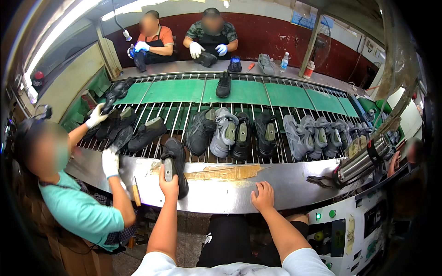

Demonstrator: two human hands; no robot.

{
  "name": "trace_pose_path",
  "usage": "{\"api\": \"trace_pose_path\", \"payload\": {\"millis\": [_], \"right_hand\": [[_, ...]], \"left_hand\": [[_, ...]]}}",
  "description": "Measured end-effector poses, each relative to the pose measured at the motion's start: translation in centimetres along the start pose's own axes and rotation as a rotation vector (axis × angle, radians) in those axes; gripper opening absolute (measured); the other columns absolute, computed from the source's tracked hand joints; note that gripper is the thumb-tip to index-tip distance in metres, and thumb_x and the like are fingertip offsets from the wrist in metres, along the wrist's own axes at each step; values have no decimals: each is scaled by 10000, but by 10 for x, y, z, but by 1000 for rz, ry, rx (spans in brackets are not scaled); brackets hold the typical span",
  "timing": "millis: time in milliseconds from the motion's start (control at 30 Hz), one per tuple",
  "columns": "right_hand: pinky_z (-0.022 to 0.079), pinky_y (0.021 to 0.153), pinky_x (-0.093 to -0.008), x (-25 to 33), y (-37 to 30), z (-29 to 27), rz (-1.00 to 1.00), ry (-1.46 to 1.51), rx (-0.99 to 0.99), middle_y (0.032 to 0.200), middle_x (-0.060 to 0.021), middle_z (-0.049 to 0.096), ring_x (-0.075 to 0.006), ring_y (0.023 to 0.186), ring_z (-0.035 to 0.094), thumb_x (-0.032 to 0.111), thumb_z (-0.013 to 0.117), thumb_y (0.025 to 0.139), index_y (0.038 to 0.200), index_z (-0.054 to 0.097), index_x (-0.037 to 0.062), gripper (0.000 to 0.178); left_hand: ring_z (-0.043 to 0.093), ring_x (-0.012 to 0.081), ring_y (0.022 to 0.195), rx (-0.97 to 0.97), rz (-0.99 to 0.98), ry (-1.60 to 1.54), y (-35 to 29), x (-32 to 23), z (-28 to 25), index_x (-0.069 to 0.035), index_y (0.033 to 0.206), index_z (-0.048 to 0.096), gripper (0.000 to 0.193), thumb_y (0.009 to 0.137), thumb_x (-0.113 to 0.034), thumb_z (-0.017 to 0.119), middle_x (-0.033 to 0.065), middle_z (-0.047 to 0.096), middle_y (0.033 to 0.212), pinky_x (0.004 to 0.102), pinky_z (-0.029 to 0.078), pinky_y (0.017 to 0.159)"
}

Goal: The person takes shoes from a conveyor belt, places them into a sole-attaching machine to apply pressure, and then returns the shoes back to the conveyor belt.

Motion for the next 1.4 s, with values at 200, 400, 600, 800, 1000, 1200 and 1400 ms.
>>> {"api": "trace_pose_path", "payload": {"millis": [200, 400, 600, 800, 1000, 1200, 1400], "right_hand": [[354, 1022, -460, 11, 4, -6, 5, -5, 10, 1165, -126, 555, -333, 1185, 469, 242, 651, 743, 1102, 620, 63, 402], [357, 1017, -461, 13, 8, -10, 6, 4, 6, 1159, -124, 558, -326, 1186, 470, 251, 651, 735, 1090, 626, 64, 401], [362, 1001, -460, 10, 10, -12, 29, 32, 34, 1148, -125, 556, -318, 1178, 475, 256, 653, 733, 1088, 620, 66, 404], [374, 979, -452, 20, 14, -16, -15, 34, 21, 1124, -121, 553, -303, 1147, 488, 266, 642, 741, 1077, 622, 62, 393], [375, 973, -458, 14, 11, -22, -9, 35, -7, 1124, -120, 554, -300, 1145, 488, 264, 645, 734, 1069, 618, 70, 388], [383, 949, -447, 16, 11, -26, -30, 19, -38, 1109, -114, 560, -296, 1132, 493, 285, 638, 734, 1059, 621, 76, 386], [377, 955, -431, 13, 7, -21, -32, 25, -37, 1133, -95, 559, -273, 1138, 475, 314, 618, 756, 1039, 611, 93, 359]], "left_hand": [[536, 328, 1193, -123, 183, 321, 106, -8, 38, 1, 1274, 553, 596, 693, -93, 641, 207, 556, 1295, 359, 387, 1028], [571, 325, 1110, -10, 229, 253, 159, 6, 78, -12, 1258, 545, 538, 738, -92, 655, 182, 597, 1201, 372, 423, 972], [533, 284, 1104, -58, 201, 329, 167, 31, 94, 1, 1297, 466, 633, 744, -129, 746, 161, 552, 1197, 354, 417, 952], [491, 287, 1183, 8, -201, 45, 78, 114, 133, 73, 1384, 330, 906, 716, -287, 824, 226, 466, 1331, 350, 389, 998], [553, 322, 1136, 243, -465, 61, 99, 98, 193, 89, 1330, 389, 908, 619, -203, 872, 217, 528, 1285, 378, 447, 965], [556, 320, 1128, 315, -435, 131, 109, 94, 196, 120, 1312, 386, 939, 572, -186, 876, 237, 526, 1270, 373, 440, 967], [626, 311, 1003, 378, -600, -64, 95, 72, 190, 137, 1228, 442, 767, 635, -152, 833, 243, 572, 1170, 388, 525, 825]]}}
Point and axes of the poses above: each hand's wrist, its own y-axis towards the middle knuckle, its own z-axis out of the palm, x = y × z, the point moved 10 cm from there along y, towards the middle knuckle
